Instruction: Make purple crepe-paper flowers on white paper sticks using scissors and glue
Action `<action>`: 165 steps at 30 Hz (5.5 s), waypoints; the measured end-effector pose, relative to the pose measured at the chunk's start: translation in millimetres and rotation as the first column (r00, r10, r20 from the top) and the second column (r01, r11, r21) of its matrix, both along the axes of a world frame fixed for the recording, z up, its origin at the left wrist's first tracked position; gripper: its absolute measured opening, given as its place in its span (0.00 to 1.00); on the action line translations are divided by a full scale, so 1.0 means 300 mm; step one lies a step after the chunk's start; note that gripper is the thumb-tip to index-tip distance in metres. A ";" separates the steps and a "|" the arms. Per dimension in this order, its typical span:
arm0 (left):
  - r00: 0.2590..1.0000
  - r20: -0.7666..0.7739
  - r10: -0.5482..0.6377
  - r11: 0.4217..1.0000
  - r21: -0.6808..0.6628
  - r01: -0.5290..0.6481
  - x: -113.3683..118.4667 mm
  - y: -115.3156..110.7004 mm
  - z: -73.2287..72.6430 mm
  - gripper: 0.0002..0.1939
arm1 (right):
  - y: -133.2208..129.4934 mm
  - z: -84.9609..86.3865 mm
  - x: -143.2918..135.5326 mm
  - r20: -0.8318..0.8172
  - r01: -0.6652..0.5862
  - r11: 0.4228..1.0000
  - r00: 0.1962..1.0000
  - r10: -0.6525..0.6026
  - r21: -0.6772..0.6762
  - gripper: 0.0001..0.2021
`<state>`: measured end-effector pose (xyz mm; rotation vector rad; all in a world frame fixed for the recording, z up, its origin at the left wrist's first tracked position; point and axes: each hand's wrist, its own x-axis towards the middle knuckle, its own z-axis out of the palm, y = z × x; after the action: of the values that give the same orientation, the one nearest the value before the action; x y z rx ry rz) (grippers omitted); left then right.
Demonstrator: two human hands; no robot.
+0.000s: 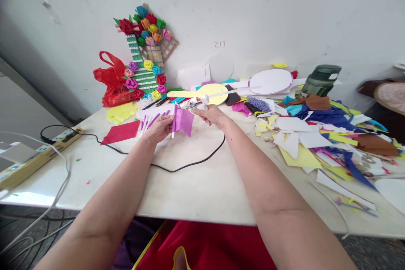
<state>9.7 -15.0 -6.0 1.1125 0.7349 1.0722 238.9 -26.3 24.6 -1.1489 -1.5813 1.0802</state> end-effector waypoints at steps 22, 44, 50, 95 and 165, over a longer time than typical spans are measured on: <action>0.999 0.025 -0.035 0.999 -0.009 0.035 0.002 -0.014 0.011 0.09 | 0.012 -0.001 -0.004 -0.071 0.055 0.998 0.996 -0.053 0.025 0.20; 0.998 0.059 -0.025 0.999 -0.020 0.026 0.002 -0.013 0.010 0.07 | 0.000 0.008 -0.009 -0.070 0.042 0.999 0.997 -0.040 0.025 0.20; 0.998 0.050 -0.025 1.000 -0.013 0.026 -0.003 -0.005 0.001 0.07 | 0.008 0.002 -0.008 -0.053 0.029 0.999 0.998 -0.027 0.029 0.21; 0.991 0.122 0.051 0.996 -0.076 -0.042 -0.010 0.010 0.003 0.04 | -0.017 0.024 -0.025 0.090 -0.018 1.000 0.996 0.019 -0.010 0.20; 0.976 0.153 0.155 0.984 -0.110 -0.139 -0.015 0.013 0.004 0.05 | -0.040 0.036 -0.038 0.221 -0.120 0.992 0.969 0.111 0.026 0.20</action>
<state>5.1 -11.0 -4.7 0.8865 0.7421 1.2232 227.4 -38.3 35.6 -1.1947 -1.8531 1.0193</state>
